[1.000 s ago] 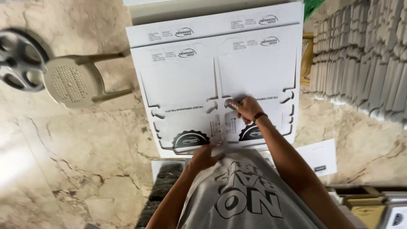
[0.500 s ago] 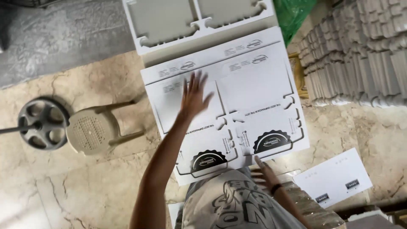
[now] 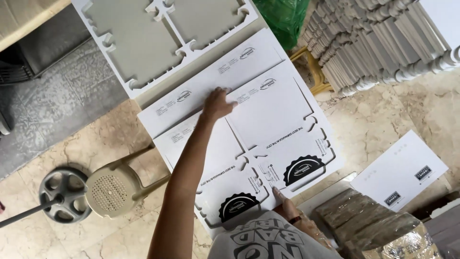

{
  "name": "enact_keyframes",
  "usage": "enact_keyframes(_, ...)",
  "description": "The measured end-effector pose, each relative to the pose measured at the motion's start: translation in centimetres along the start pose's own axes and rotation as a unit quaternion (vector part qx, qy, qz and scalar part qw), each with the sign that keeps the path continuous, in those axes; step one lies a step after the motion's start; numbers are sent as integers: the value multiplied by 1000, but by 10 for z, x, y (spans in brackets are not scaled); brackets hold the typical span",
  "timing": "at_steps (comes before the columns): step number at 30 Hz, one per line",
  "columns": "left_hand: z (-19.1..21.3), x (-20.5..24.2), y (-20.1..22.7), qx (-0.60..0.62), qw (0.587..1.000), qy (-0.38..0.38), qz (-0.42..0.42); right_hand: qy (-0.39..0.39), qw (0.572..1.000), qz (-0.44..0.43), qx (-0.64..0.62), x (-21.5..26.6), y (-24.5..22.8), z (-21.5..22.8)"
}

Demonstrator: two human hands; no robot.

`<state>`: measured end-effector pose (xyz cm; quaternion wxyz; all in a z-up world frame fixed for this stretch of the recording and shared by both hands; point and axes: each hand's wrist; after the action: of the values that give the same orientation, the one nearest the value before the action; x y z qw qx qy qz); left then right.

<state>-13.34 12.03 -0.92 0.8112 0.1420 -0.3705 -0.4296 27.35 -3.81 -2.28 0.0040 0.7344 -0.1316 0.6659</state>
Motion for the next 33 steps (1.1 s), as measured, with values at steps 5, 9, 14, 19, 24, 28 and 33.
enact_keyframes(5,-35,9,20,-154,986,40,53,-28,1000,-13,-4,-5,2,4)
enact_keyframes(9,-61,30,28,-129,988,83,11,-19,999,-6,-26,0,3,13)
enact_keyframes(14,-29,38,39,-144,989,-4,24,-30,999,-23,-29,-43,27,43)
enact_keyframes(19,33,62,82,-25,991,-93,95,-60,996,-32,-56,-6,23,34)
enact_keyframes(24,72,88,127,-30,966,-227,123,-53,997,-12,-48,9,31,60)
enact_keyframes(28,91,128,173,67,941,-332,19,-39,998,50,-9,22,20,79)
enact_keyframes(33,142,193,207,73,944,-303,-108,15,999,52,4,157,-36,39)
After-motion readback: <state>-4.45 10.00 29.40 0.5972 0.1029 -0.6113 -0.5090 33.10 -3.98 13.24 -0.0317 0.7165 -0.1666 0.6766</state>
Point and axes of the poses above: each hand's wrist, its own x-axis away from the middle knuckle, its own z-axis out of the back of the hand, y = z × x, and after that the axes turned 2 degrees about z, right-handed
